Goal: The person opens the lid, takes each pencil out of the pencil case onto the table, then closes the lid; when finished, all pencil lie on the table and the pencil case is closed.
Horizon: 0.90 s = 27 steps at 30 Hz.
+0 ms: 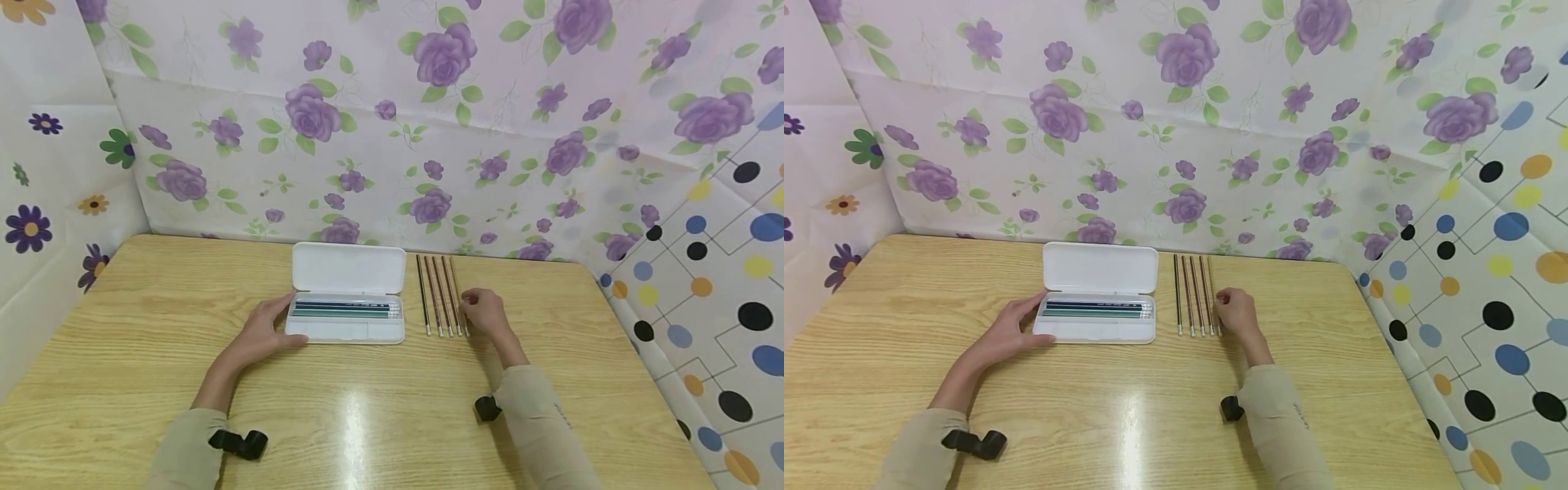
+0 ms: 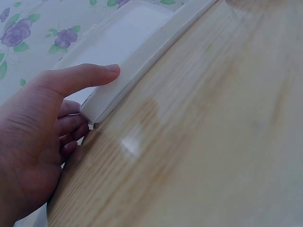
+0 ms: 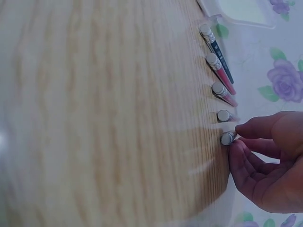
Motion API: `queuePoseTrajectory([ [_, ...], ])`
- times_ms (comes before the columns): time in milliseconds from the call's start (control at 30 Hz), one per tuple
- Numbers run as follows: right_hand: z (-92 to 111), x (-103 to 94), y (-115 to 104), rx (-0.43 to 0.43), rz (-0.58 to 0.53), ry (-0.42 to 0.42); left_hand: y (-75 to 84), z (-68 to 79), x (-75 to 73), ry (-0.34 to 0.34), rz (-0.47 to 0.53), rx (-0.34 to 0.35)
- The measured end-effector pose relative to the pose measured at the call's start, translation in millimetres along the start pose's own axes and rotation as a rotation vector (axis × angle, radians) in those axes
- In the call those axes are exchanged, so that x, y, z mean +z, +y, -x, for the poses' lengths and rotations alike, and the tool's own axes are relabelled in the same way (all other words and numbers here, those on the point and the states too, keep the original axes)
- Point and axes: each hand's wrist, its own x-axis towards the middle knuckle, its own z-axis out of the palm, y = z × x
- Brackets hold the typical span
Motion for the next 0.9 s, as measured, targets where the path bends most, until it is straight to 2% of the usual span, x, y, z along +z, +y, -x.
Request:
queuePoseTrajectory([
  [333, 2, -3.2, -5, 0.008, -0.024, 0.002, 0.4, 0.6, -0.5, -0.003, -0.001, -0.003],
  [600, 0, -1.6, -23, -0.073, -0.032, 0.038, 0.3, 1.3, -0.8, -0.005, 0.009, 0.003],
  [800, -1, 6.7, -43, -0.131, -0.046, -0.030, 1.0, 1.6, -1.1, -0.003, 0.010, -0.001],
  [900, 0, 13.6, -53, -0.189, -0.018, -0.070, 0.7, 1.7, -1.3, -0.002, 0.007, 0.000],
])
